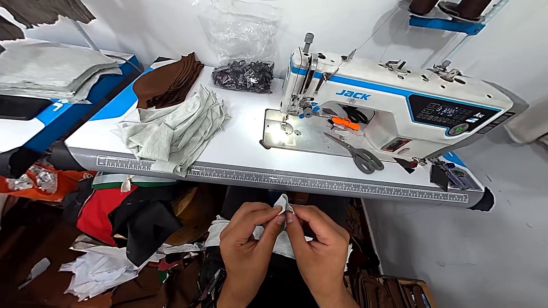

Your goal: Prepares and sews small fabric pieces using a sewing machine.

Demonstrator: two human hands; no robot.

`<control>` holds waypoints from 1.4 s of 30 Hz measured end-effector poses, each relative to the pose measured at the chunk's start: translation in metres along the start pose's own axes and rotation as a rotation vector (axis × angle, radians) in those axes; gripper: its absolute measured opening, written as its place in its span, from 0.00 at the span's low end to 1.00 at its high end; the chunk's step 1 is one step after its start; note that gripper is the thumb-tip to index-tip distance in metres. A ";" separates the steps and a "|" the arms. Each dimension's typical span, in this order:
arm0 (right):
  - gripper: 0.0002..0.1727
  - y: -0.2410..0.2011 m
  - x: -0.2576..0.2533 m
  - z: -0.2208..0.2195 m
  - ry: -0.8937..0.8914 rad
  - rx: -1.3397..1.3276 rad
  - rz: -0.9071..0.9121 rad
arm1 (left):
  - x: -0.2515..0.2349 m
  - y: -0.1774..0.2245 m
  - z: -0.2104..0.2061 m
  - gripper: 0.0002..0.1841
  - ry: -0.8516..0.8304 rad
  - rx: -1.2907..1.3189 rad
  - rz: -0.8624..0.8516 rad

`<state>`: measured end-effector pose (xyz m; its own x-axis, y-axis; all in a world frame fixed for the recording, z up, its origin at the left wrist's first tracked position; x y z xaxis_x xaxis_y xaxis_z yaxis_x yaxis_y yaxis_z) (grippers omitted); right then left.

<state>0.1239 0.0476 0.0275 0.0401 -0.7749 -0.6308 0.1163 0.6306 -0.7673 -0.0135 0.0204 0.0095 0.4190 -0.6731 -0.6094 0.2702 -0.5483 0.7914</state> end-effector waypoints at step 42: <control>0.07 0.004 -0.091 0.010 -0.563 -0.096 -0.233 | -0.022 -0.031 -0.002 0.06 -0.279 0.385 0.517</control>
<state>0.1307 0.1204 0.0833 0.5453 -0.7798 -0.3074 0.0966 0.4228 -0.9011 -0.0296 0.0532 -0.0014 0.1585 -0.9690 -0.1895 -0.2515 -0.2252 0.9413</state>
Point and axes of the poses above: each hand's wrist, its own x-axis away from the middle knuckle, its own z-axis out of the back of the hand, y = z × x, the point moved 4 cm from there along -x, towards the middle knuckle, and after that the axes turned 6 degrees about -x, right-handed, at the moved point
